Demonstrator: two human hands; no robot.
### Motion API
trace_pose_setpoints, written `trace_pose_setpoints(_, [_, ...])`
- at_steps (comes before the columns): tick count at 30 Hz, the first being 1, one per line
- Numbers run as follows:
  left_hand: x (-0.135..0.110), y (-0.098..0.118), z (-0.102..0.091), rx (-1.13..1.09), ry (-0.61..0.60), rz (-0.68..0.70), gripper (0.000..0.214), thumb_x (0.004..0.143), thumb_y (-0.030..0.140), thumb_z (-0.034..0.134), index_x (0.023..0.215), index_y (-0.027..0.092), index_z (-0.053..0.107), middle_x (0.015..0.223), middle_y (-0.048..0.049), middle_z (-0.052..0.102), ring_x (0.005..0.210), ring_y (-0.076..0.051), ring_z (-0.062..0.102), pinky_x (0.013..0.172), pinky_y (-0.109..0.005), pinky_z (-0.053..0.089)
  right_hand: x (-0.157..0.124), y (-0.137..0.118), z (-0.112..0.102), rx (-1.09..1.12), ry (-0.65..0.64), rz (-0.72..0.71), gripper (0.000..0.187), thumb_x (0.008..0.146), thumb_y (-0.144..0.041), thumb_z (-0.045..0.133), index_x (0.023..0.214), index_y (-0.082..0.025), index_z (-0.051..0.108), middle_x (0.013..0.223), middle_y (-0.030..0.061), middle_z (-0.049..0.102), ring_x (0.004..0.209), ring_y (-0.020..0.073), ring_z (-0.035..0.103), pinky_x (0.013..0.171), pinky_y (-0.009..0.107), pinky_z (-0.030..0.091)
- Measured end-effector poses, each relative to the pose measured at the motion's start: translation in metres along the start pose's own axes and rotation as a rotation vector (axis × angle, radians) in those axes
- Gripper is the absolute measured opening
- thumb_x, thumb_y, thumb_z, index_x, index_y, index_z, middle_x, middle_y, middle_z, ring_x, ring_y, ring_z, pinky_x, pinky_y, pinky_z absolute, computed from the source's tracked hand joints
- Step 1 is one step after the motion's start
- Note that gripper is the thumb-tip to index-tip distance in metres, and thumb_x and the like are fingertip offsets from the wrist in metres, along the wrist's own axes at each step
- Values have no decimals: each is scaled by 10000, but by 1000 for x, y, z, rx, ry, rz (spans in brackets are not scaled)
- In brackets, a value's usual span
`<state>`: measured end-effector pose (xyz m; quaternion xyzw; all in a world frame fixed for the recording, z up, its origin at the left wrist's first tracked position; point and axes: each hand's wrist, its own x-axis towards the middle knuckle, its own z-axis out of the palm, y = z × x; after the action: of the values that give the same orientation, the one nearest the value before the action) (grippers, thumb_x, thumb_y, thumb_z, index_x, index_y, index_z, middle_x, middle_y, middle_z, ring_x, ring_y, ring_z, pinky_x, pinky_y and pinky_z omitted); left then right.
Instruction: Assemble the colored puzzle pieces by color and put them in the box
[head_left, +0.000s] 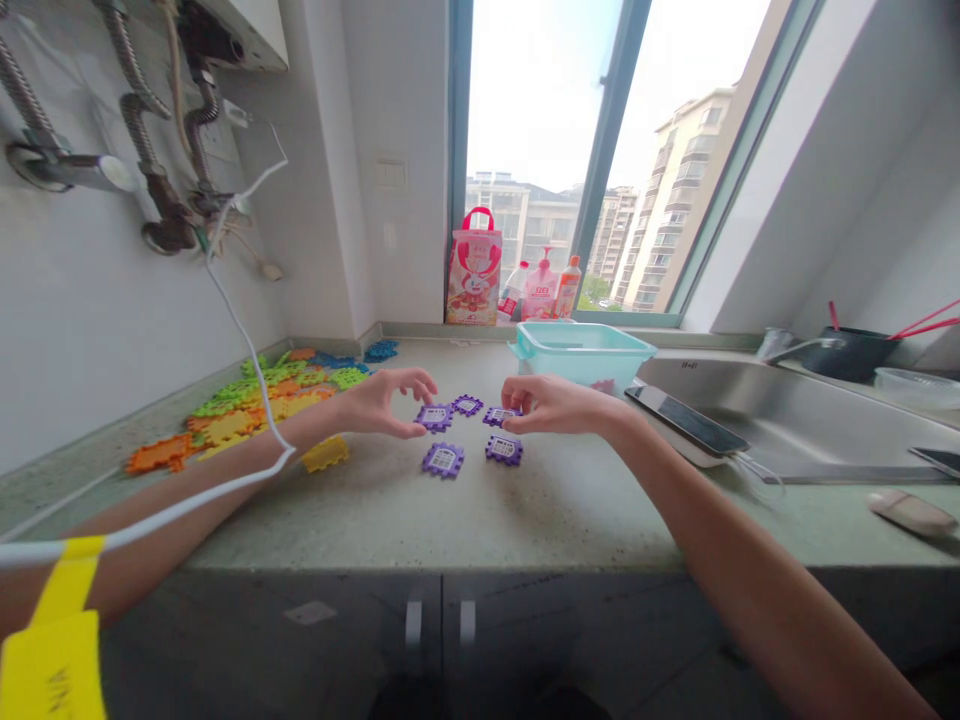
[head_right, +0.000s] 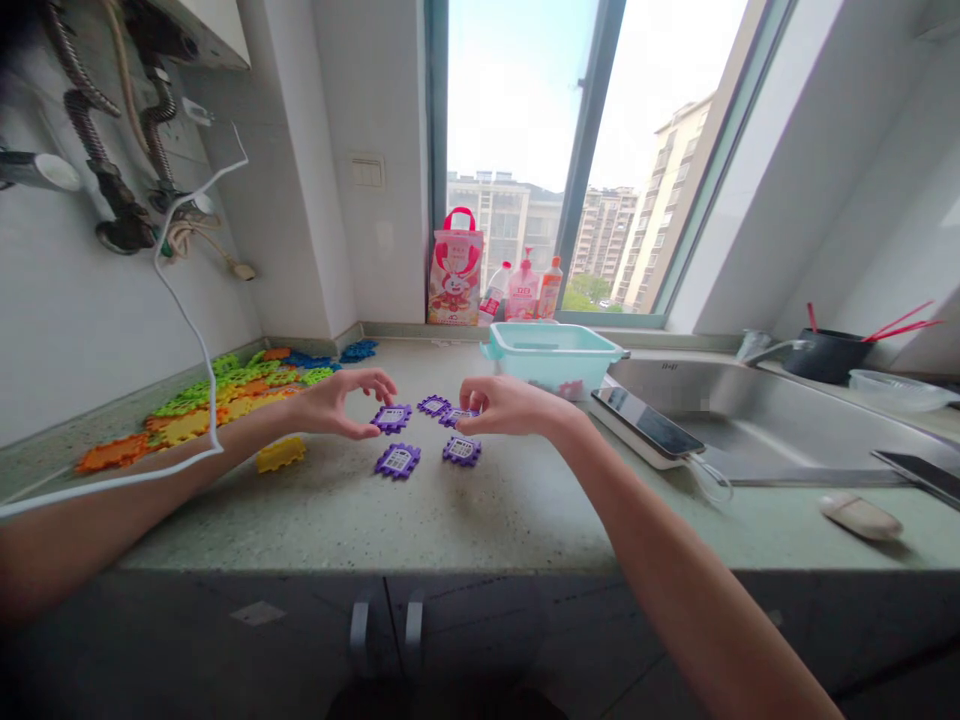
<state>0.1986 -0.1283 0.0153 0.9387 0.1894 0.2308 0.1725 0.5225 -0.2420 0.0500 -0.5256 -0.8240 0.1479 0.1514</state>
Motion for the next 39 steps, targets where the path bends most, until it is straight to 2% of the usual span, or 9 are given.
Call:
trace_pose_setpoints(7, [-1, 27, 21, -90, -252, 32, 684, 717, 379, 887, 1317, 273, 575, 1105, 7, 757, 992, -199, 697, 922, -312, 490, 1, -11, 14, -126, -252, 89, 379, 739, -521, 840, 899, -230, 656, 921, 33, 744, 780, 203, 644, 658, 305, 423])
trace_pose_setpoints(13, [3, 29, 28, -49, -232, -52, 644, 753, 434, 853, 1300, 260, 561, 1119, -10, 751, 950, -189, 683, 859, -299, 489, 5, -4, 23, -149, -140, 44, 276, 738, -362, 806, 912, -229, 638, 846, 9, 705, 712, 174, 589, 615, 288, 388])
trace_pose_setpoints(19, [9, 21, 40, -74, -97, -163, 754, 755, 441, 842, 1386, 231, 486, 1126, -38, 752, 888, -182, 661, 792, -294, 474, 12, -4, 30, -12, 222, -235, 281, 784, -308, 785, 1005, -227, 631, 935, 11, 702, 801, 162, 606, 740, 289, 457])
trace_pose_setpoints(22, [11, 18, 46, -110, -76, -168, 844, 742, 460, 857, 1443, 228, 445, 1080, -27, 751, 845, -181, 652, 751, -287, 468, 18, -12, 40, 52, 334, -331, 284, 808, -314, 790, 1031, -228, 636, 992, 21, 711, 843, 165, 629, 799, 302, 493])
trace_pose_setpoints(27, [11, 17, 49, -194, -60, -132, 966, 715, 380, 865, 1532, 239, 369, 1047, -17, 746, 822, -178, 657, 736, -283, 478, 25, -15, 55, 2, 214, -356, 233, 813, -275, 813, 1004, -217, 693, 948, 24, 717, 847, 187, 657, 810, 319, 504])
trace_pose_setpoints(30, [10, 16, 49, -223, -62, -124, 985, 720, 363, 857, 1557, 236, 352, 1075, -34, 747, 824, -177, 662, 745, -288, 488, 25, -11, 53, 10, 204, -364, 241, 854, -379, 831, 1015, -222, 743, 1073, 67, 731, 952, 218, 689, 898, 355, 524])
trace_pose_setpoints(33, [10, 15, 49, -195, -54, -134, 1001, 728, 377, 848, 1577, 223, 341, 1114, -50, 740, 829, -178, 661, 755, -295, 493, 28, -2, 51, 54, 293, -338, 276, 987, -473, 691, 1101, -235, 770, 1197, 96, 732, 1093, 238, 695, 1031, 397, 510])
trace_pose_setpoints(36, [11, 15, 50, -135, -44, -135, 991, 727, 363, 833, 1588, 232, 361, 1146, -50, 726, 862, -185, 670, 791, -304, 502, 38, 14, 55, 29, 345, -266, 346, 1082, -409, 515, 1288, -245, 740, 1282, 106, 737, 1221, 252, 670, 1106, 430, 483])
trace_pose_setpoints(39, [10, 18, 48, -63, -57, -110, 943, 736, 362, 822, 1573, 233, 408, 1160, -49, 719, 934, -210, 685, 872, -327, 513, 48, 33, 62, -58, 260, -192, 348, 1064, -312, 514, 1296, -235, 762, 1354, 125, 726, 1300, 273, 646, 1142, 430, 461])
